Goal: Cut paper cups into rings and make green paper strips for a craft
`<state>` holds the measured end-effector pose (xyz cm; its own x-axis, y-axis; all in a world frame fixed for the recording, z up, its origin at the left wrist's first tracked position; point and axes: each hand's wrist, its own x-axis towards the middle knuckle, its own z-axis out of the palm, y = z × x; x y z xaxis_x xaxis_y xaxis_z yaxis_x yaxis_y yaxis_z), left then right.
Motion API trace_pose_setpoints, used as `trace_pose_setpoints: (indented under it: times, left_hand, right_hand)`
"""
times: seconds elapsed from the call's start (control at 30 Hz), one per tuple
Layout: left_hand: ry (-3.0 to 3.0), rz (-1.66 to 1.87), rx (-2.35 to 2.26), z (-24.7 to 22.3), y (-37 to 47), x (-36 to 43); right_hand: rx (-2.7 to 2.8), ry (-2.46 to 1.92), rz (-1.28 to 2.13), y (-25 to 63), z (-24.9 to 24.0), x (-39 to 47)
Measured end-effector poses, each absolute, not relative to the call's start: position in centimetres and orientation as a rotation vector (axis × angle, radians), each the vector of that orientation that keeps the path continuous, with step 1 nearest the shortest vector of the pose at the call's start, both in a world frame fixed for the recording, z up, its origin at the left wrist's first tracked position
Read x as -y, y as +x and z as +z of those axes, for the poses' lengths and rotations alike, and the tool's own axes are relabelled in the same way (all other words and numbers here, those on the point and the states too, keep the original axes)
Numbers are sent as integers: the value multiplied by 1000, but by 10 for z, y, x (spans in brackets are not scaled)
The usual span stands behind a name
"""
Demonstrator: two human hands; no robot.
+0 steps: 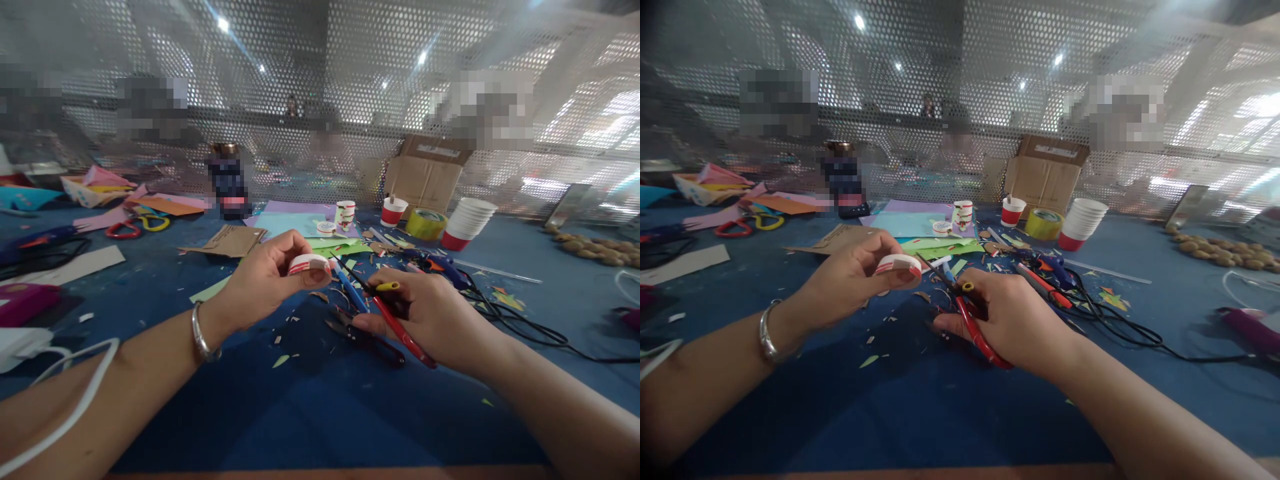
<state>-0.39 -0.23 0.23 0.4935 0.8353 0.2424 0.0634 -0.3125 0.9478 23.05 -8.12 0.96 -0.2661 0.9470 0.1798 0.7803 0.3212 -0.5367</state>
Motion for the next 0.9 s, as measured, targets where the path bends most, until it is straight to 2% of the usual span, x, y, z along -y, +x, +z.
trace_pose_setpoints:
  times: [0.23,0.33,0.47,0.73,0.9]
  left_hand:
    - [1744,985,-768,1,-4,4]
    - [1663,971,-729,1,-1,5]
    - [1610,943,-696,0,0,5]
    - [1656,920,-728,-1,1,8]
    - [1653,877,-639,-1,1,9]
  right_hand:
    - [1954,-1406,879,227,9,86]
    - [1916,-1312,886,227,11,88]
    - [2010,-1232,737,228,14,89]
    - [2176,-1314,212,222,3,86]
    - [2235,-1387,18,222,1,86]
